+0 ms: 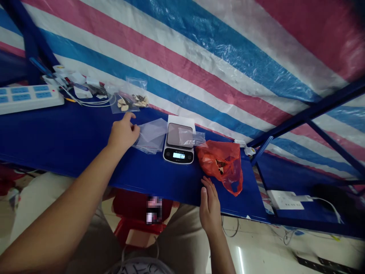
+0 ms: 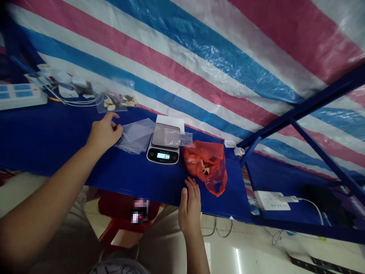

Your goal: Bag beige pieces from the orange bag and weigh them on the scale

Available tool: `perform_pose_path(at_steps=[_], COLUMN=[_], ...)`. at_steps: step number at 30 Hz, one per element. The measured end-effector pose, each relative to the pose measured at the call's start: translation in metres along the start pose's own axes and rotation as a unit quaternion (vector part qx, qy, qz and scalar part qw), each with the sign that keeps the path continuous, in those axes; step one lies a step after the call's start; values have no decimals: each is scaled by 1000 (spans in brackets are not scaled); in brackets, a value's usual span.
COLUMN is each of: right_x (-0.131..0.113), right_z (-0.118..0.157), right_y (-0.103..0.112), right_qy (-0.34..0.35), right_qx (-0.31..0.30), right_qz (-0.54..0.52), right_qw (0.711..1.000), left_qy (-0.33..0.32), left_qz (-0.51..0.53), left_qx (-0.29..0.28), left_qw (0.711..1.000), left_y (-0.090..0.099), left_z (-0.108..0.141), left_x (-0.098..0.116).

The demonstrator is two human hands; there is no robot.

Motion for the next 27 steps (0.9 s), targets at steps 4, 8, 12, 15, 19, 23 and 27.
perform_pose_path(at_steps=[4,8,12,15,19,23,27], right_x=[-40,-90,-111,-111,-108,-108,-112], right_z=[-28,-94,-150,-160,-156,-164,-176], right_y=[-6,-40,-78,-88,-86,-92,-93], right_qy=[50,91,42,36,38,37,43], right_qx=[68,104,19,-29,-6,-18,-62], right_qz=[36,127,258,295,299,315,340], right_qw=[996,982,965,954,954,948,937], left_qy=[-2,-5,17,48,72,72,55], left_qz=[-54,-91,-83,-68,-58,-50,-14], left_qx=[-41,-44,-20,-3,2,5,37], left_qw=[998,995,996,997,996,996,998], left_y=[10,15,11,7,6,8,19], left_z=[20,34,41,44,46,49,55], left_x=[0,-1,0,0,0,2,7])
Point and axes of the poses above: each hand's wrist, its own z-axis away from the middle knuckle, its own y-axis out of the back of the hand, x = y × z, the point moved 2 cm from there along -z, towards the middle knuckle, and after that the axes turned 11 degrees about x, right-handed, at the moved point
